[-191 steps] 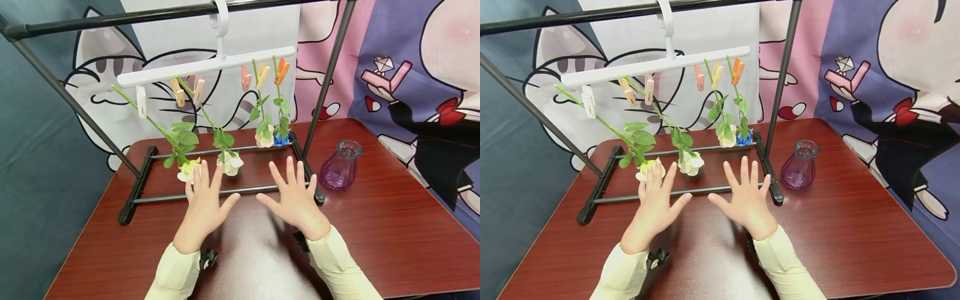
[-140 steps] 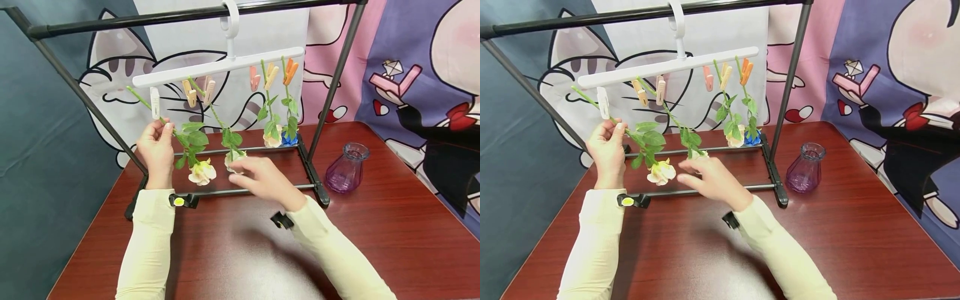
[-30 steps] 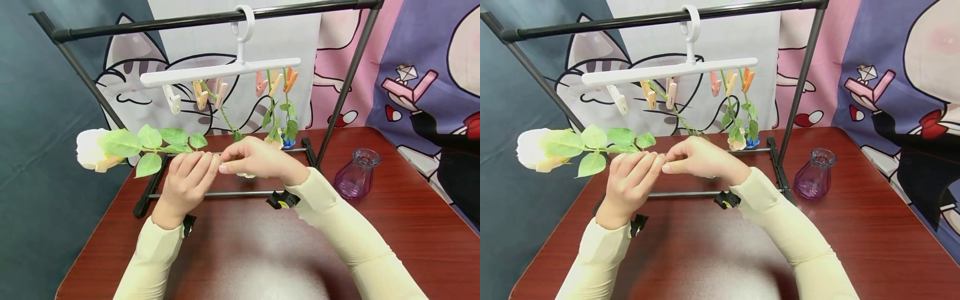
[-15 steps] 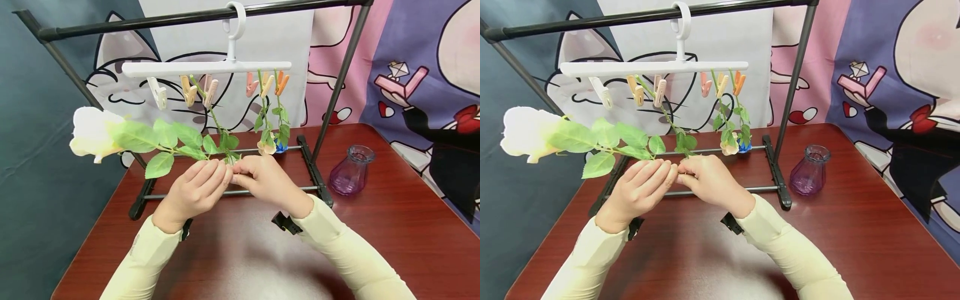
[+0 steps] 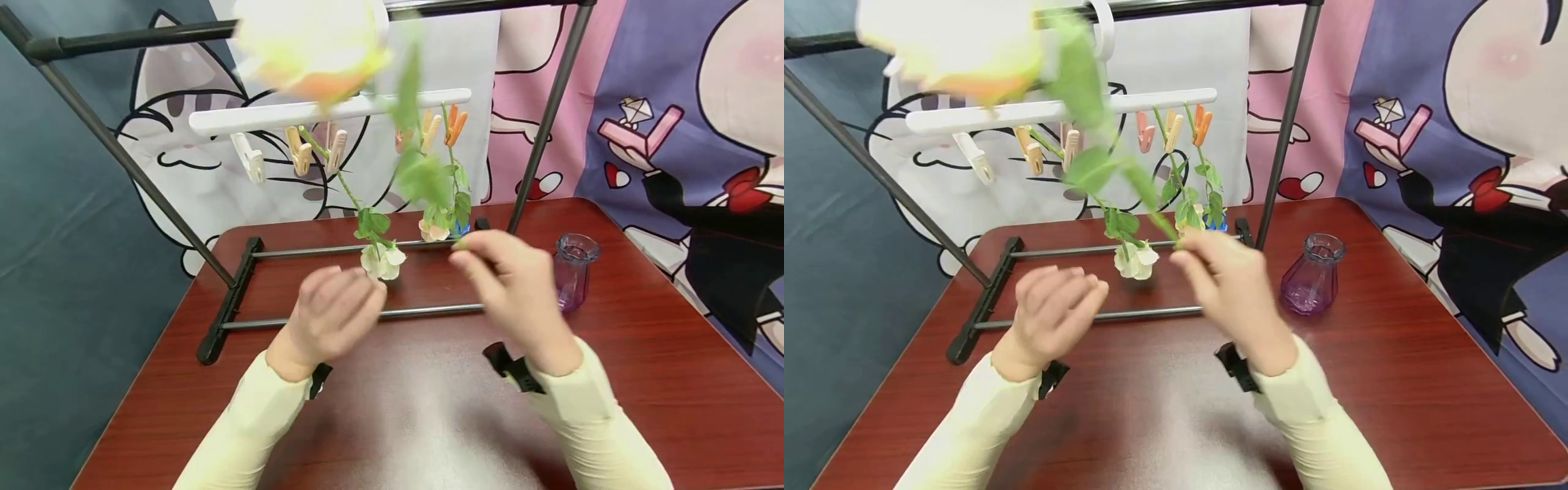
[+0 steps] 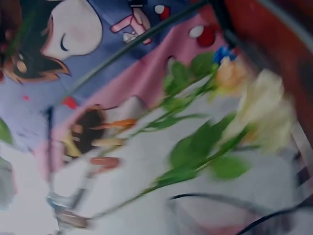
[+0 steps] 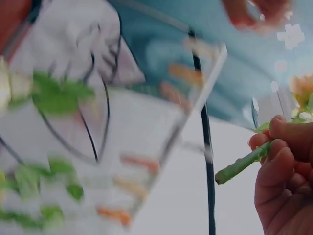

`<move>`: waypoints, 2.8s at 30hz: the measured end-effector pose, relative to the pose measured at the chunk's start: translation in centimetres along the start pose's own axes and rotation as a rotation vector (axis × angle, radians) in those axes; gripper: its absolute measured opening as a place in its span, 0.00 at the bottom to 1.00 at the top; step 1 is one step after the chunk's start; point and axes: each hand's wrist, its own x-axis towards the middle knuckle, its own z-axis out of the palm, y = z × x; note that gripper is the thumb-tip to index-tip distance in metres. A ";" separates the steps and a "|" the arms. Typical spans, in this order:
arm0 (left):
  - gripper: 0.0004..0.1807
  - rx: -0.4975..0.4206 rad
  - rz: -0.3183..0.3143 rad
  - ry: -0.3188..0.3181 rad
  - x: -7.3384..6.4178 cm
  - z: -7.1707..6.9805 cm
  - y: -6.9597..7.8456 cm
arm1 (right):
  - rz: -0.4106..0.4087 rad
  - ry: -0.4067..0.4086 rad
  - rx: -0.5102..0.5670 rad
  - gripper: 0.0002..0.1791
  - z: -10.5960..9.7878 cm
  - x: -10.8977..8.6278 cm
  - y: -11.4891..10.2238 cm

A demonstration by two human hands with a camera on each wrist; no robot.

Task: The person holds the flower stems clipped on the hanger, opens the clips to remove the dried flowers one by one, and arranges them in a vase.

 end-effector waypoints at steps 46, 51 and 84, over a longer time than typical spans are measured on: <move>0.18 -0.643 -1.617 0.045 -5.3 7.9 -3.9 | 0.739 0.177 -0.377 0.15 -4.6 -5.5 18.7; 0.15 -0.634 -1.593 0.120 -5.0 7.9 -4.1 | 0.681 0.169 -0.385 0.15 -4.4 -5.6 18.6; 0.06 -0.508 -1.438 0.028 -4.2 7.6 -4.1 | 0.551 -0.361 -0.566 0.17 -5.8 -3.4 18.3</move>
